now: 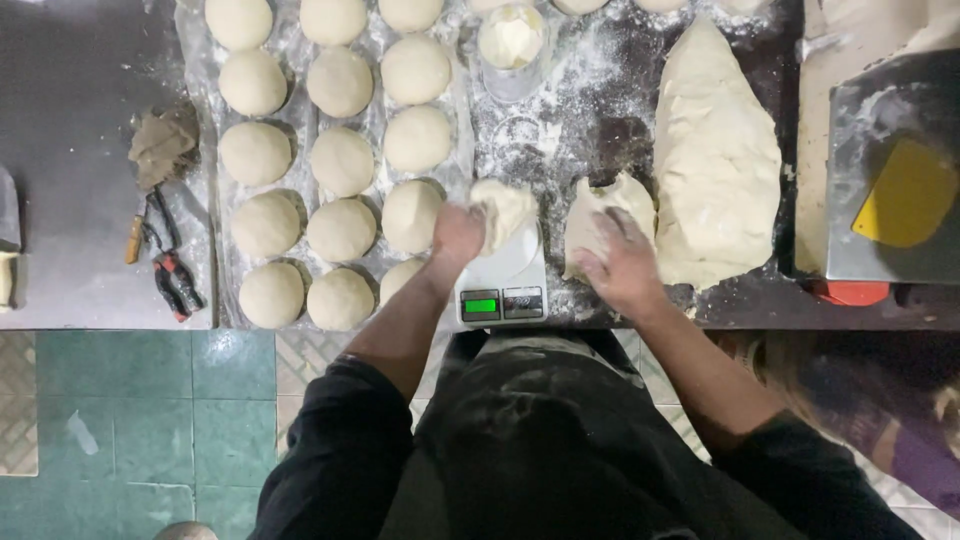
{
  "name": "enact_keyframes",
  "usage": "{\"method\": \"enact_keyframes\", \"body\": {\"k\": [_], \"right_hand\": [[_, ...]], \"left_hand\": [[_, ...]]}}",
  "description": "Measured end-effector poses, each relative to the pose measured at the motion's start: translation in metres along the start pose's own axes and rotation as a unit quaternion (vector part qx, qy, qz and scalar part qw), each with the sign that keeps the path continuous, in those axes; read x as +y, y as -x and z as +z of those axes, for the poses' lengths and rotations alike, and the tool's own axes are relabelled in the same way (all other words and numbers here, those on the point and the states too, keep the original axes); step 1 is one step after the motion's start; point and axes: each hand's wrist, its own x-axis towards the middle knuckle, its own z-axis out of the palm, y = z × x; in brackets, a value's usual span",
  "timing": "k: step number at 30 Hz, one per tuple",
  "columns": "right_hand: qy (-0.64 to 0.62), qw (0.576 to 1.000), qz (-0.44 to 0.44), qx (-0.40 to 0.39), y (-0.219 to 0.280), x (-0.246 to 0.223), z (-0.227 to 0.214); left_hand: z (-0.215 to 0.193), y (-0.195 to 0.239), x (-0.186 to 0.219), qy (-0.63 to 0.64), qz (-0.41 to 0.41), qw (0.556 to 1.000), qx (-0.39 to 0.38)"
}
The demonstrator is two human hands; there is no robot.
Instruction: Forming dough balls by weighing pieces of dough and rolling them by hand.
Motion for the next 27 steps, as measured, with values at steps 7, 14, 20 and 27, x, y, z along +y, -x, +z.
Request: {"method": "enact_keyframes", "body": {"k": [7,14,20,27], "right_hand": [[-0.242,0.877,-0.35,0.224,-0.025,-0.067,-0.013],[-0.583,0.787,-0.102,0.171,0.012,-0.112,-0.051],[-0.374,0.824,-0.345,0.249,0.032,-0.127,-0.092],[-0.594,0.749,-0.068,0.286,0.036,-0.114,-0.11]], "left_hand": [[0.054,0.11,0.097,-0.067,0.18,0.972,-0.136],[0.07,0.194,0.124,-0.138,0.549,0.824,0.024],[0.061,0.168,0.143,-0.079,0.218,0.971,-0.051],[0.088,0.224,0.133,-0.211,0.604,0.761,0.104]]}}
